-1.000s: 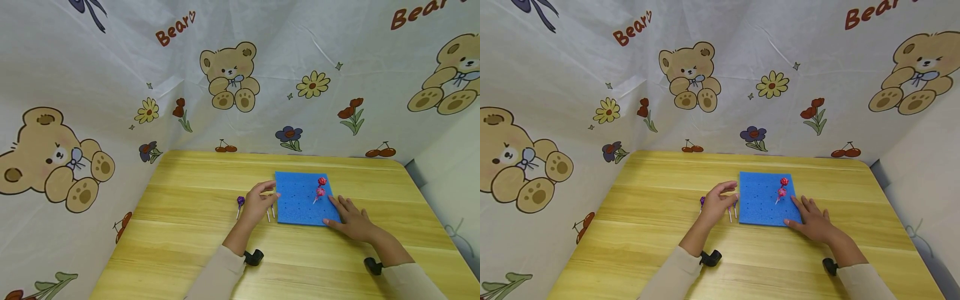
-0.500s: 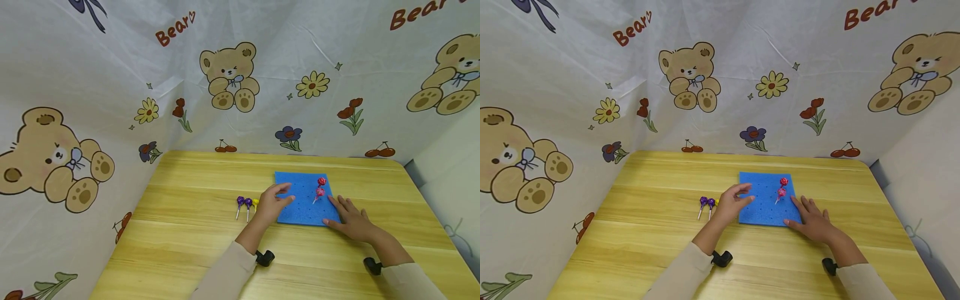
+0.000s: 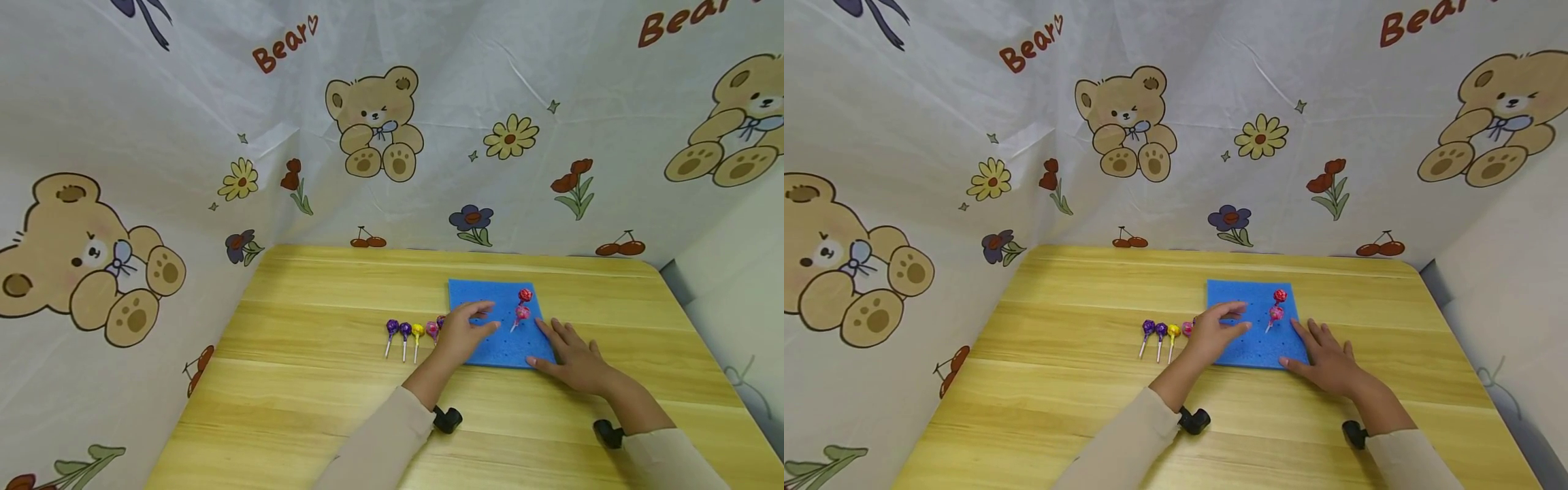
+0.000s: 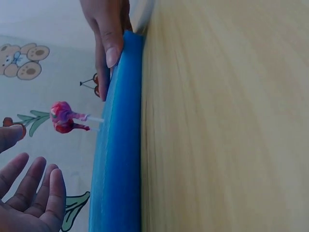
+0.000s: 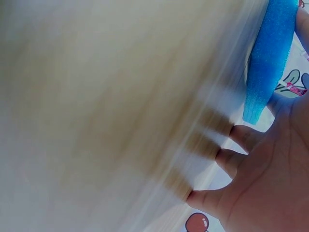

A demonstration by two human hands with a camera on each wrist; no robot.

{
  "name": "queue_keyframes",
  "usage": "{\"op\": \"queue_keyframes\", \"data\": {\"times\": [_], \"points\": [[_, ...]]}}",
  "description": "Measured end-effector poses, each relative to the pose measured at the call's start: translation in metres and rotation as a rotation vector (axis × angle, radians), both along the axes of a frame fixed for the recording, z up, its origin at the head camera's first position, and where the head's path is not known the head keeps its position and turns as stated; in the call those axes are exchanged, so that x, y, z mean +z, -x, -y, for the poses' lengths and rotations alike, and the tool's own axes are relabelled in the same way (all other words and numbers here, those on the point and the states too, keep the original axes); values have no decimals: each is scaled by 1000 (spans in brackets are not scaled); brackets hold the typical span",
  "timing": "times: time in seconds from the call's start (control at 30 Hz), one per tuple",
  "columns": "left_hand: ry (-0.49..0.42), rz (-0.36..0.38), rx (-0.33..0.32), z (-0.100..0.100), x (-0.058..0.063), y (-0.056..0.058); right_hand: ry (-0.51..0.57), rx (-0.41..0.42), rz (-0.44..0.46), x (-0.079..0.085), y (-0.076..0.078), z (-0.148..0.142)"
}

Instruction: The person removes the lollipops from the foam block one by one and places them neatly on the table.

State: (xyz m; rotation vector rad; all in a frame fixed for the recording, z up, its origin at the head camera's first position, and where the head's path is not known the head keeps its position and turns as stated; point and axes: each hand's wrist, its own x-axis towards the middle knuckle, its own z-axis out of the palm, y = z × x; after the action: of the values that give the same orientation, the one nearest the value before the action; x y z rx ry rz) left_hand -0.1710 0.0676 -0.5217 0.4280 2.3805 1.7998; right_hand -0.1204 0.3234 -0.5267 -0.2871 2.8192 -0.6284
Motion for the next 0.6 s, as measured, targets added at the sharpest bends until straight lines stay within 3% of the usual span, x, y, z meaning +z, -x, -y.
{"op": "queue_keyframes", "data": {"times": [0.27,0.6], "points": [[133,-54,5,-25,-2,3,35,5,-29,-7,1,-6],[213,-106,7,-41,1,7,31,10,-54,-10,1,-7]]}}
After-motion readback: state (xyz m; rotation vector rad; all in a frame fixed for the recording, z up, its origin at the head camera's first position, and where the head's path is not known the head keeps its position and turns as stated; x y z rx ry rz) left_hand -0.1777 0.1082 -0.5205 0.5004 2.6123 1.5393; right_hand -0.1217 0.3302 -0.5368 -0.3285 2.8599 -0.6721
